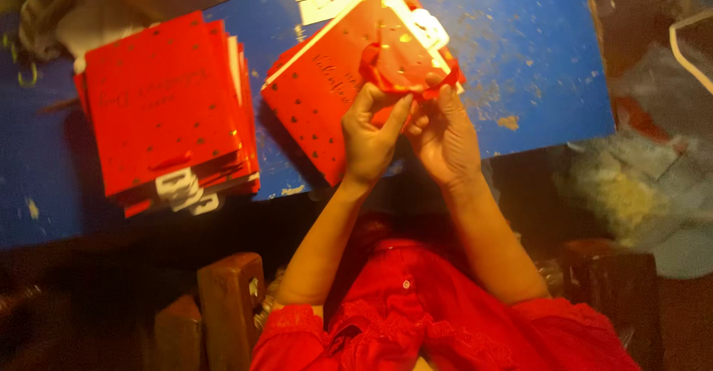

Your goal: The person assembles red paper gift bags by inserting white handles through slots and folding the bag base. They repeatedly pick up bags, thread the handles, and stack the finished items on a blue table.

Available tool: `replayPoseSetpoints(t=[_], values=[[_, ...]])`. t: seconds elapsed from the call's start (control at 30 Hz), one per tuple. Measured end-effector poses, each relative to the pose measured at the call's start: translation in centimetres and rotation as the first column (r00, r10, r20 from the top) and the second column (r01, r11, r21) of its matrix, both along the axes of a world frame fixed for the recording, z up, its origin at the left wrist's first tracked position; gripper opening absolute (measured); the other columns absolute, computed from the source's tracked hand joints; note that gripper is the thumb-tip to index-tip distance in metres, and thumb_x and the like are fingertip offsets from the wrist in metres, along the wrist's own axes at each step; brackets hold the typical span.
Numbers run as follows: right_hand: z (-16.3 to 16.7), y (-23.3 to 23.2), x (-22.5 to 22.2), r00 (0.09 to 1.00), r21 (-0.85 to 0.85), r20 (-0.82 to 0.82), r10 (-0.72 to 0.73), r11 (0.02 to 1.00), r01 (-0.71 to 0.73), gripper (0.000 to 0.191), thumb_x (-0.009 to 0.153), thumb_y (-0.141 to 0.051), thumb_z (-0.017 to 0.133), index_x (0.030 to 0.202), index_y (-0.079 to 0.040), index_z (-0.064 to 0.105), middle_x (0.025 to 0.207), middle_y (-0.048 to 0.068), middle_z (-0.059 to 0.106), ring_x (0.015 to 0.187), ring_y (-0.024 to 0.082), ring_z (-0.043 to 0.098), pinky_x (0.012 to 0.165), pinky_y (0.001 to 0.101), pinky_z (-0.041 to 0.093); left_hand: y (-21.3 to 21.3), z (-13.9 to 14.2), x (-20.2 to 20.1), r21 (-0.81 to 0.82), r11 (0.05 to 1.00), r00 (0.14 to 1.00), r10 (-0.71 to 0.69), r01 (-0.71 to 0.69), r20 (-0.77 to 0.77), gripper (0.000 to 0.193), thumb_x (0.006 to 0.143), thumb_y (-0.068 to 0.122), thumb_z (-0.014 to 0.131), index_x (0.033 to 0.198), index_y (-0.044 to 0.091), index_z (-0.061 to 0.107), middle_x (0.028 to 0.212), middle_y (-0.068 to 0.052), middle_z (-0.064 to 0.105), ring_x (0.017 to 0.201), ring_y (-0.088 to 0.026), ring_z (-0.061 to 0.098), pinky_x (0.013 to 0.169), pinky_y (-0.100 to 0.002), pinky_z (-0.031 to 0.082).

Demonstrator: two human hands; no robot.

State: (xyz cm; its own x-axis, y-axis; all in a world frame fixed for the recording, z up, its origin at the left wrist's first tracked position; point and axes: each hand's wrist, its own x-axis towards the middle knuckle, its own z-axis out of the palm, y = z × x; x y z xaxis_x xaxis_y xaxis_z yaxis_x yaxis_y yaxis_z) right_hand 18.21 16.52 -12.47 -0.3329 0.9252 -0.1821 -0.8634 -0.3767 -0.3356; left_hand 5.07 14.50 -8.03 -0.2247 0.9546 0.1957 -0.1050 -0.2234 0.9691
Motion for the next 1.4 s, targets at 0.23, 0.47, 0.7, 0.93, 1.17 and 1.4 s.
replayPoseSetpoints(t=[0.23, 0.47, 0.7, 0.93, 1.17, 1.4], values=[[-1.1, -0.8, 3.1, 0.987, -0.049, -0.078, -0.142, 0.989, 0.139, 0.017, 0.106, -0.021, 0.068, 0.117, -0.008, 0.072, 0.098, 0.001, 0.071, 0.082, 0.016, 0.066, 0.074, 0.0346, 0.054, -1.4, -0.9, -0.7, -0.147, 0.970, 0.981, -0.194, 0.196, 0.024, 0.008, 0.101, -0.002, 0.068, 0.107, 0.001, 0.063, 0.108, -0.010, 0.075, 0.100, -0.015, 0.072, 0.094, -0.030, 0.057], [-1.2, 1.0, 5.9, 0.959, -0.034, -0.031, -0.281, 0.959, 0.280, 0.019, 0.104, -0.016, 0.064, 0.119, -0.005, 0.070, 0.102, 0.009, 0.073, 0.089, 0.021, 0.071, 0.084, 0.0378, 0.059, -2.0, 2.5, -1.6, -0.205, 0.855, 0.658, -0.501, 0.476, -0.562, 0.014, 0.091, -0.005, 0.067, 0.104, 0.002, 0.069, 0.115, -0.010, 0.076, 0.103, -0.018, 0.073, 0.093, -0.031, 0.055], [-0.4, 0.8, 4.6, 0.602, 0.543, 0.495, -0.626, 0.764, 0.349, 0.022, 0.113, -0.016, 0.057, 0.132, -0.009, 0.067, 0.109, 0.003, 0.068, 0.087, 0.015, 0.062, 0.079, 0.0290, 0.051, 3.7, 3.5, 1.1, -0.016, 0.990, 0.484, -0.082, 0.140, -0.871, 0.018, 0.096, -0.002, 0.069, 0.113, 0.004, 0.070, 0.109, -0.012, 0.070, 0.094, -0.027, 0.066, 0.083, -0.038, 0.052], [0.4, 2.0, 6.2, 0.148, 0.577, 0.775, -0.614, 0.784, 0.227, 0.024, 0.099, -0.022, 0.072, 0.123, -0.018, 0.073, 0.090, 0.005, 0.065, 0.076, 0.019, 0.066, 0.069, 0.0301, 0.053, 4.6, 1.9, 7.1, 0.135, 0.948, 0.334, 0.034, 0.287, -0.942, 0.024, 0.100, -0.003, 0.073, 0.123, 0.001, 0.065, 0.122, -0.012, 0.069, 0.109, -0.032, 0.064, 0.096, -0.041, 0.053], [0.2, 1.5, 9.5, 0.170, 0.622, 0.720, -0.672, 0.735, 0.271, 0.017, 0.099, -0.023, 0.069, 0.114, -0.015, 0.071, 0.101, 0.005, 0.071, 0.093, 0.025, 0.072, 0.079, 0.0335, 0.057, 4.9, 0.4, 9.5, 0.021, 0.968, 0.453, -0.098, 0.251, -0.886, 0.028, 0.102, -0.008, 0.063, 0.129, -0.003, 0.065, 0.118, -0.015, 0.071, 0.100, -0.020, 0.067, 0.082, -0.029, 0.054], [1.0, 1.3, 11.2, 0.225, 0.575, 0.746, -0.627, 0.777, 0.257, 0.012, 0.095, -0.021, 0.071, 0.103, -0.012, 0.068, 0.095, 0.006, 0.071, 0.088, 0.026, 0.073, 0.075, 0.0355, 0.056, 4.5, -0.2, 10.5, 0.011, 0.982, 0.430, -0.072, 0.188, -0.900, 0.023, 0.099, -0.006, 0.063, 0.122, -0.003, 0.067, 0.110, -0.016, 0.073, 0.085, -0.019, 0.065, 0.072, -0.028, 0.052]])
